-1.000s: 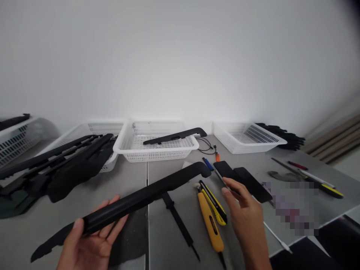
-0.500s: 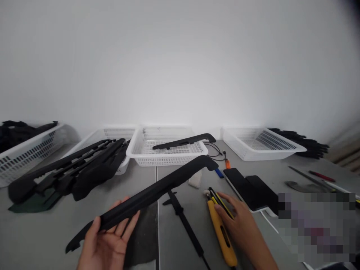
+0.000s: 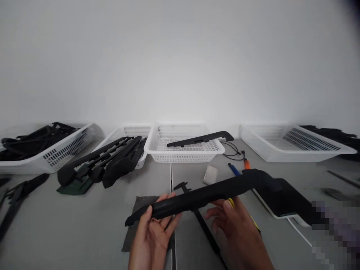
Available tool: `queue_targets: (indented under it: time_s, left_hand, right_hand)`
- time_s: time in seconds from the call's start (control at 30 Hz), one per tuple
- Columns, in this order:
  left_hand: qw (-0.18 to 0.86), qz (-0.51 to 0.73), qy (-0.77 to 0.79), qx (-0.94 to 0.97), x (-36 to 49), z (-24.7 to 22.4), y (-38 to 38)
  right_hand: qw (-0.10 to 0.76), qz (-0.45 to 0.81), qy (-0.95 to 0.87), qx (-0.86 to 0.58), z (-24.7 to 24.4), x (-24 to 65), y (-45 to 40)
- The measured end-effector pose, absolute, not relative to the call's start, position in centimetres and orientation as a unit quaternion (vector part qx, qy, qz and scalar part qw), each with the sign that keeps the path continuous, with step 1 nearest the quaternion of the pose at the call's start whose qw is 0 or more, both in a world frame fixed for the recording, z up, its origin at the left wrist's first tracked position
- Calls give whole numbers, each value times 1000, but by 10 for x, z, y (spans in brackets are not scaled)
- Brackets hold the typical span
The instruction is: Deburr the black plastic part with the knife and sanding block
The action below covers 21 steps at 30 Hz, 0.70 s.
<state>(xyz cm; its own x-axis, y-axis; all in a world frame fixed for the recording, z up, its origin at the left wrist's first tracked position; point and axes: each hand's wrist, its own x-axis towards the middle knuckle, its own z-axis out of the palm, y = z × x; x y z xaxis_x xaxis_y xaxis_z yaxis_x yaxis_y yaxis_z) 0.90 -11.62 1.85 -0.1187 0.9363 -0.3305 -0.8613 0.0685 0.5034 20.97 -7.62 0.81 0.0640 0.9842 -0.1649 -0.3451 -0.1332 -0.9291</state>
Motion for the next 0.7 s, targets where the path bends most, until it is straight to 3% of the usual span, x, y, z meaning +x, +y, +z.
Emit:
queue_targets:
  time_s: [0.43, 0.53, 0.7]
  left_hand:
    - [692, 644, 304, 119, 11, 21, -126]
    - [611, 655, 406, 184, 11, 25, -126]
    - [353, 615, 565, 422, 24, 28, -130]
  right_hand:
    - [713, 427, -254, -495, 17, 252, -73]
    - [727, 417, -224, -498, 18, 261, -68]
    - [726, 454, -190, -480, 20, 250, -70]
